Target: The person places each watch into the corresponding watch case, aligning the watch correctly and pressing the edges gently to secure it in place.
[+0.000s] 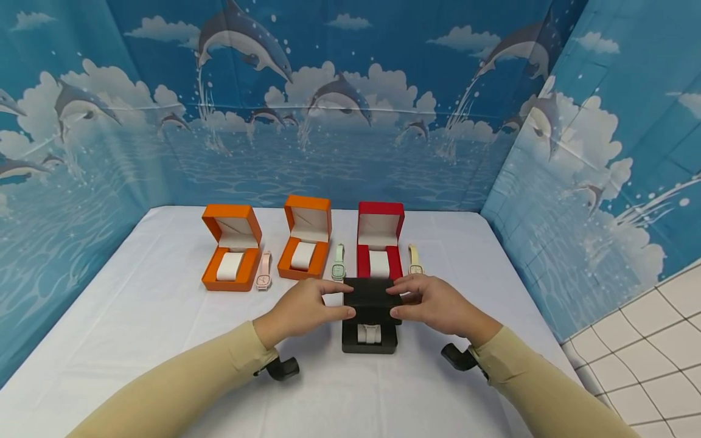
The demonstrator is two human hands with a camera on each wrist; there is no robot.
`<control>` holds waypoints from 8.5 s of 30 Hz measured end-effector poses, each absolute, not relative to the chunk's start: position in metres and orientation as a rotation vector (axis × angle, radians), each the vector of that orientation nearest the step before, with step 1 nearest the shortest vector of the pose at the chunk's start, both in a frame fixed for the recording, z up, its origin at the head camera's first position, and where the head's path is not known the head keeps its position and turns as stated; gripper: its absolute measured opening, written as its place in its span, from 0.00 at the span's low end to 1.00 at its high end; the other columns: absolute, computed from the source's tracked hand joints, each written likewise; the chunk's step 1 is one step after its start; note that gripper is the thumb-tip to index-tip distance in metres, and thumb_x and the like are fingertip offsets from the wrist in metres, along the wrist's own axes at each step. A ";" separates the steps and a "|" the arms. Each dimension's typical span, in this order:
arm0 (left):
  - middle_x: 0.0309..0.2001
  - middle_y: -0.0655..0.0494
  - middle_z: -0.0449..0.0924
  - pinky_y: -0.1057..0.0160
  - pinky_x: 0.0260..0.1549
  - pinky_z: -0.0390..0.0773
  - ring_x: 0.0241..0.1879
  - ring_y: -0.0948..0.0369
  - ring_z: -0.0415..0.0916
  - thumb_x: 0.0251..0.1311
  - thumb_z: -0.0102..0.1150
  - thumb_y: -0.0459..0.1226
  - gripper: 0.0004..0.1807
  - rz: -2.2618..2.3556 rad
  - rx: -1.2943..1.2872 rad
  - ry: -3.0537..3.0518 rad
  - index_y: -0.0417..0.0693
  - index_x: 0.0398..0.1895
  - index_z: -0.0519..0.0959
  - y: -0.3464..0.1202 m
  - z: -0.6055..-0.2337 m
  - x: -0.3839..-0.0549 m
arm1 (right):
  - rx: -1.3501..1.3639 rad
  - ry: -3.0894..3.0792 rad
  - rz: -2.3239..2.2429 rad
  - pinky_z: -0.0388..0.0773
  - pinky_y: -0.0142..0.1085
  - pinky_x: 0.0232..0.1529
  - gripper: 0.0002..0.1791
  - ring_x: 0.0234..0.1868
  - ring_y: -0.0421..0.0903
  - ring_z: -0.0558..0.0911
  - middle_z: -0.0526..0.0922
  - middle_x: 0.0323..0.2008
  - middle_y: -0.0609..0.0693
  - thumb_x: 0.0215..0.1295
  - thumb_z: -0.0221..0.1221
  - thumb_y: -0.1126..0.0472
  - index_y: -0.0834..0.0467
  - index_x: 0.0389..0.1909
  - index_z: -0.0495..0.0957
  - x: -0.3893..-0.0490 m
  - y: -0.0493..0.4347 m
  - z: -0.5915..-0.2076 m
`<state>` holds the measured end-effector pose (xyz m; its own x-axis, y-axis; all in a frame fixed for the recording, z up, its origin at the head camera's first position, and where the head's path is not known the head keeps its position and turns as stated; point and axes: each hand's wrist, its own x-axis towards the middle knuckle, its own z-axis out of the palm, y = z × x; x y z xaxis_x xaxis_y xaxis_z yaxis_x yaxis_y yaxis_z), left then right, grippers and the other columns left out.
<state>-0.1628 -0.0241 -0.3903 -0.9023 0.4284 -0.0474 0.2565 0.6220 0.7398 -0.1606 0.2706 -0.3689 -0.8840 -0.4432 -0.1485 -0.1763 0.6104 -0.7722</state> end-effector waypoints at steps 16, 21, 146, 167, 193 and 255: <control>0.57 0.54 0.88 0.64 0.20 0.71 0.36 0.59 0.77 0.60 0.73 0.58 0.28 1.117 0.573 2.630 0.64 0.63 0.85 -0.024 -0.390 -0.156 | -0.521 2.605 -1.057 0.87 0.43 0.56 0.27 0.70 0.64 0.73 0.74 0.70 0.61 0.65 0.73 0.52 0.58 0.62 0.85 -0.156 0.271 -0.372; 0.58 0.53 0.88 0.63 0.25 0.76 0.47 0.55 0.82 0.59 0.74 0.58 0.28 1.123 0.581 2.624 0.64 0.63 0.85 -0.025 -0.391 -0.154 | -0.525 2.613 -1.055 0.87 0.41 0.55 0.26 0.70 0.64 0.73 0.75 0.69 0.60 0.63 0.74 0.53 0.57 0.60 0.86 -0.154 0.270 -0.373; 0.69 0.50 0.75 0.50 0.60 0.83 0.61 0.55 0.76 0.67 0.67 0.58 0.41 0.641 0.638 2.733 0.54 0.79 0.68 -0.002 -0.352 -0.244 | -0.351 2.922 -0.365 0.81 0.60 0.62 0.35 0.63 0.66 0.79 0.78 0.65 0.68 0.68 0.70 0.55 0.60 0.73 0.74 -0.229 0.317 -0.394; 0.71 0.51 0.74 0.53 0.62 0.81 0.65 0.56 0.70 0.67 0.67 0.56 0.39 0.395 0.723 2.671 0.53 0.78 0.70 0.043 -0.370 -0.283 | -0.316 2.839 -0.457 0.80 0.57 0.65 0.32 0.60 0.60 0.79 0.82 0.61 0.63 0.64 0.74 0.54 0.61 0.66 0.78 -0.273 0.320 -0.420; 0.58 0.48 0.74 0.56 0.53 0.84 0.53 0.57 0.72 0.63 0.71 0.57 0.35 0.366 0.649 2.741 0.53 0.69 0.78 0.050 -0.389 -0.286 | -0.244 2.854 -0.496 0.83 0.52 0.61 0.26 0.50 0.54 0.80 0.85 0.50 0.58 0.61 0.75 0.60 0.62 0.59 0.80 -0.279 0.309 -0.431; 0.59 0.49 0.75 0.58 0.48 0.85 0.56 0.57 0.69 0.63 0.69 0.53 0.31 0.302 0.629 2.776 0.55 0.68 0.79 0.061 -0.389 -0.285 | -0.233 2.873 -0.487 0.83 0.50 0.58 0.24 0.48 0.53 0.80 0.85 0.48 0.56 0.62 0.74 0.61 0.61 0.57 0.80 -0.275 0.306 -0.428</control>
<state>-0.2854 0.0613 -0.3889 -0.8665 0.4473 -0.2218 0.3891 0.8833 0.2614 -0.2748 0.3064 -0.4279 -0.9637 -0.1907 -0.1867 -0.1186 0.9326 -0.3407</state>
